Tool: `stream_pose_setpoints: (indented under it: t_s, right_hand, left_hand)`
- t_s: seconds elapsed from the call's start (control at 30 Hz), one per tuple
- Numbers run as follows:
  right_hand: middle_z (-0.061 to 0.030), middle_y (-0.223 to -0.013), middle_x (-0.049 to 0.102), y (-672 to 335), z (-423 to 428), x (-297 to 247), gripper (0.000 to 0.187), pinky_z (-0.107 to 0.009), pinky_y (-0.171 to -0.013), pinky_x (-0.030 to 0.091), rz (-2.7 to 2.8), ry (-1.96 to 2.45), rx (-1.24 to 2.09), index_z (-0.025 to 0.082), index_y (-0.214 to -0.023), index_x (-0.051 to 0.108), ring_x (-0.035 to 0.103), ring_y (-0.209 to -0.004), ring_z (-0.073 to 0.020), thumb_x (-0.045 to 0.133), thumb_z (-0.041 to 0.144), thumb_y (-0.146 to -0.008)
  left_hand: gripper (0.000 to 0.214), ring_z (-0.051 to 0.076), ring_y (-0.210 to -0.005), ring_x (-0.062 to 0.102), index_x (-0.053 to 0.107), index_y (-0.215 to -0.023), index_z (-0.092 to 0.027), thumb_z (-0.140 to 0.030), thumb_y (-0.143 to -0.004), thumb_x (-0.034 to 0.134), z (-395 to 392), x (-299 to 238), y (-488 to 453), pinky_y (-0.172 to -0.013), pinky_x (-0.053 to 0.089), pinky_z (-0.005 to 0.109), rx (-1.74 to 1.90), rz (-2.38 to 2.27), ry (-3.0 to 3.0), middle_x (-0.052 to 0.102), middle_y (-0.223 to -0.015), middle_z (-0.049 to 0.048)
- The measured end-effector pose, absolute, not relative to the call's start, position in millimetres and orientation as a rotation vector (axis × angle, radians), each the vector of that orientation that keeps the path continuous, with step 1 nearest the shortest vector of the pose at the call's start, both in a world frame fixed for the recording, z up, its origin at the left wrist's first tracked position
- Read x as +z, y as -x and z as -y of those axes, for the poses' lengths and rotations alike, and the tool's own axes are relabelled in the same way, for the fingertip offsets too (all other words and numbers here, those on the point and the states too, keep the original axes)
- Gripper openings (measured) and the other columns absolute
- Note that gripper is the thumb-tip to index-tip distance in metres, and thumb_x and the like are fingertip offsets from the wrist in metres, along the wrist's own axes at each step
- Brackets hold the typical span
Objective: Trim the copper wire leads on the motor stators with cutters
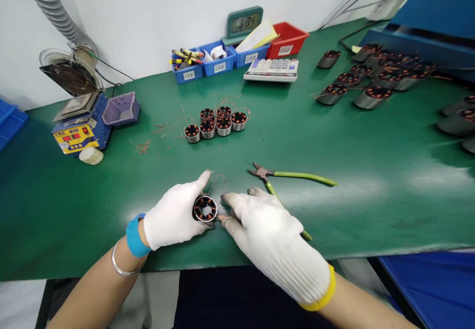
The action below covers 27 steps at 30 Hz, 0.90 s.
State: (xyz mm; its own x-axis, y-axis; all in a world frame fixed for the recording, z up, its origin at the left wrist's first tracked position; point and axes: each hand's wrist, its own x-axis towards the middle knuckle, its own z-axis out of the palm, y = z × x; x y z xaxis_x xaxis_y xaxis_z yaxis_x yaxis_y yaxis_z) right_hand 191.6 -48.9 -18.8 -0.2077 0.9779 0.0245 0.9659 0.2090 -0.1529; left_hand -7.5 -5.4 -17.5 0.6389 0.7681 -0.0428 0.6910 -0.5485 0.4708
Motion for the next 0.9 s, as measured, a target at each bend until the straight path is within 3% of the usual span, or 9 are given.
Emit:
stream_pose_setpoints:
  t_s: [0.13, 0.33, 0.6, 0.7, 0.8, 0.9]
  right_hand:
    - [-0.0039, -0.088, 0.074, -190, 41, -6, 0.019, -0.025, -0.047, 0.032, 2.42, 1.904, 0.335, 0.033, -0.102, 0.075, 0.071, -0.081, -0.0247, 0.061, 0.031, -0.089]
    - [-0.008, -0.092, 0.076, -195, 43, -13, 0.028, -0.03, -0.052, 0.043, 2.495, 1.8, 0.089, 0.029, -0.113, 0.073, 0.07, -0.094, -0.0345, 0.059, 0.034, -0.089]
    - [-0.0074, -0.109, 0.075, -195, 46, -11, 0.032, -0.026, -0.05, 0.04, 2.34, 1.975, 0.449, 0.034, -0.114, 0.074, 0.073, -0.092, -0.0278, 0.053, 0.028, -0.091]
    - [-0.0054, -0.104, 0.076, -196, 37, -3, 0.033, -0.025, -0.053, 0.039, 2.416, 1.864, 0.596, 0.031, -0.114, 0.074, 0.072, -0.093, -0.0258, 0.051, 0.027, -0.091]
    - [-0.0029, -0.092, 0.075, -200, 28, 0, 0.027, -0.026, -0.059, 0.043, 2.52, 1.717, 0.715, 0.027, -0.107, 0.073, 0.07, -0.081, -0.0212, 0.051, 0.026, -0.091]
    - [-0.0039, -0.088, 0.074, -201, 25, -3, 0.02, -0.029, -0.064, 0.048, 2.63, 1.667, 0.605, 0.024, -0.095, 0.071, 0.07, -0.08, -0.0221, 0.051, 0.025, -0.093]
  left_hand:
    - [0.091, 0.034, -0.099, 0.07, 0.024, -0.156, -0.008, -0.037, -0.079, 0.064, 5, -16, 8, -0.082, 0.056, 0.044, 0.22, -1.154, -2.413, 0.071, -0.114, 0.0153]
    - [0.092, 0.036, -0.104, 0.069, 0.025, -0.156, -0.006, -0.037, -0.079, 0.066, 6, -16, 7, -0.085, 0.056, 0.045, 0.218, -1.163, -2.418, 0.07, -0.118, 0.0175]
    - [0.094, 0.037, -0.105, 0.069, 0.024, -0.156, -0.006, -0.035, -0.078, 0.067, 7, -19, 6, -0.086, 0.056, 0.047, 0.219, -1.172, -2.436, 0.069, -0.12, 0.0189]
    - [0.092, 0.037, -0.104, 0.069, 0.024, -0.156, -0.006, -0.037, -0.079, 0.066, 7, -19, 6, -0.085, 0.056, 0.048, 0.218, -1.169, -2.441, 0.069, -0.12, 0.0189]
    - [0.091, 0.037, -0.102, 0.07, 0.025, -0.155, -0.006, -0.037, -0.08, 0.066, 7, -17, 5, -0.084, 0.057, 0.048, 0.208, -1.172, -2.432, 0.07, -0.118, 0.0181]
    - [0.091, 0.037, -0.103, 0.07, 0.026, -0.155, -0.006, -0.036, -0.079, 0.066, 8, -17, 5, -0.084, 0.057, 0.048, 0.201, -1.166, -2.432, 0.07, -0.119, 0.0187]
